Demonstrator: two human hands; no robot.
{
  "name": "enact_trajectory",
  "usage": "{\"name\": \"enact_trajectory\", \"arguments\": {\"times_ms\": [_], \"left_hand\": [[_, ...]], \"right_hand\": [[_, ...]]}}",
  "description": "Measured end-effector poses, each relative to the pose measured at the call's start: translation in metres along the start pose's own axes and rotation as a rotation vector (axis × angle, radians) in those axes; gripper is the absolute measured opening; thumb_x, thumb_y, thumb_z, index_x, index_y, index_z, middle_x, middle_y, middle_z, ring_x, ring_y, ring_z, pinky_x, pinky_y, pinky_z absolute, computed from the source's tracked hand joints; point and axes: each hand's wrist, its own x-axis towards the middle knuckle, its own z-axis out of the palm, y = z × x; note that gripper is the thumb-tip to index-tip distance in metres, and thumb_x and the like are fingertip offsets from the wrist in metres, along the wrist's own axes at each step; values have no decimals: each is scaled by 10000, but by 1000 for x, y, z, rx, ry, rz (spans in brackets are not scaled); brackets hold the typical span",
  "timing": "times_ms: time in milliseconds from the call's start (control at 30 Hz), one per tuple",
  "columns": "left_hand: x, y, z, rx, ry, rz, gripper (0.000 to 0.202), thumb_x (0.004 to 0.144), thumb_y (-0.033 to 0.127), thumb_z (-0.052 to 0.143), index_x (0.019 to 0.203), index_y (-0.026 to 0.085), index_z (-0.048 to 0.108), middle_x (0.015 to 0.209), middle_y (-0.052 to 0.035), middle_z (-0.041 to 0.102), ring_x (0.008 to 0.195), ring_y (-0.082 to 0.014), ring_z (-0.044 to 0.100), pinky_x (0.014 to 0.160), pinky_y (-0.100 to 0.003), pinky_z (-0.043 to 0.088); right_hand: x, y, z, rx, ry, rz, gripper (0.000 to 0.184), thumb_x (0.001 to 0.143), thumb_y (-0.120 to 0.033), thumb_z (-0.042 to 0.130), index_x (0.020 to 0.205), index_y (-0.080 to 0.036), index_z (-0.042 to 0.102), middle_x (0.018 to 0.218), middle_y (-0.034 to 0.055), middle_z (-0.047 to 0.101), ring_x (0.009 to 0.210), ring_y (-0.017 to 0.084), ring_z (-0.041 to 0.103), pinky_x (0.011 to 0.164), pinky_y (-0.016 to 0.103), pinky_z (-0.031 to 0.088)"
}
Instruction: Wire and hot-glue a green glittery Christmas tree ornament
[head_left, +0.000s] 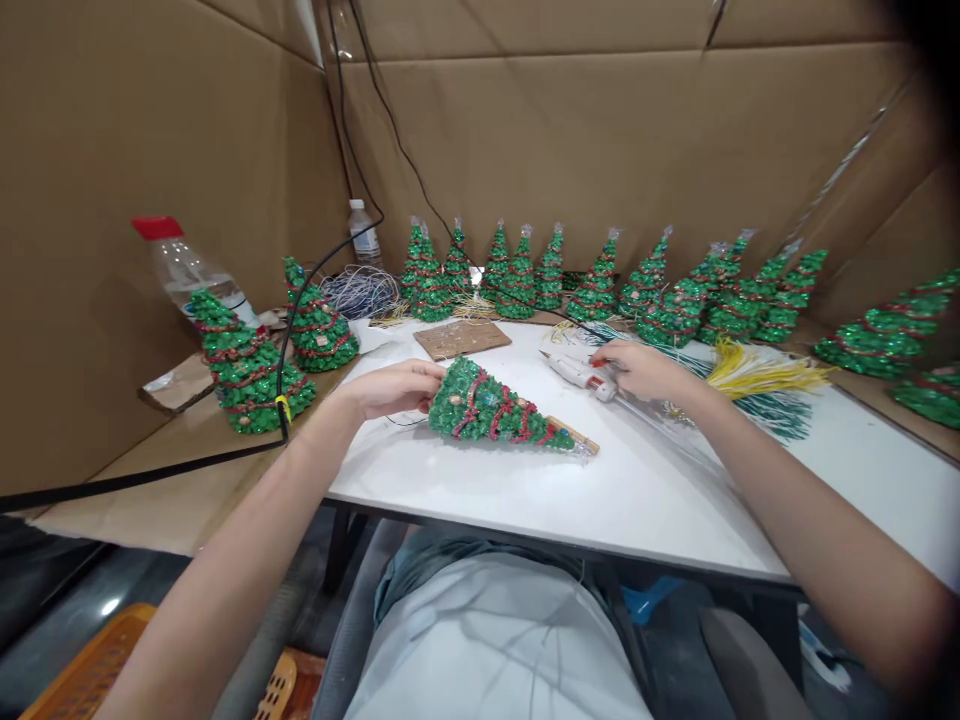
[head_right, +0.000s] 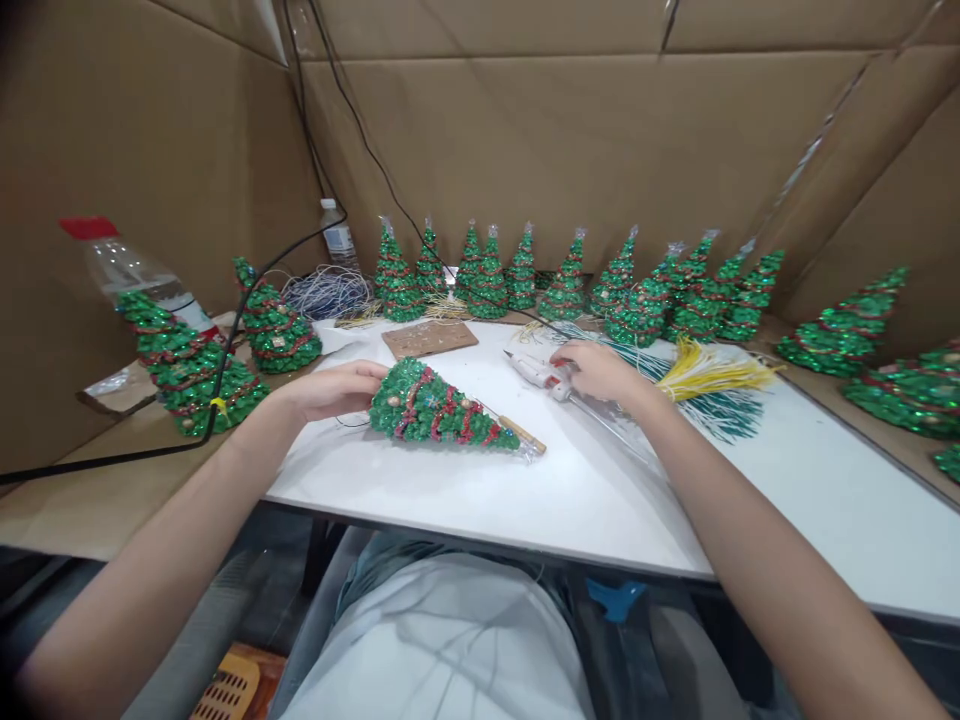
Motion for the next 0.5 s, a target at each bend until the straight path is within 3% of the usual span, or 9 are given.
{"name": "enact_trajectory", "arguments": {"times_ms": [133,233,500], "left_hand": [[2,-1,-4,-18,-23,-33,219,614,248,762,786,114,742,708,-50,675,585,-104,552,581,-227,421],[2,-3,-5,-46,-19,-60,287,557,279,821,783,119,745,743,-54,691,627,-118,593,581,-210,435],[4,-9,-5,-91,13,-34,317,503,298,862,734,116,742,658,-36,680,552,-91,569,530,-177,426]], "right_hand": [[-2,3,7,-43,-65,-16,588,663,-10,451,1206,-174,603,1277,106,581,1167,262,532,933,335,419],[-3,5,7,-59,-76,-51,558,698,-31,459,1221,-182,585,1224,124,599,1113,271,553,895,341,427],[-10,5,-4,78,58,-163,425,739,-101,480,1138,-177,607,1061,134,590,1006,262,558,855,357,444]]}}
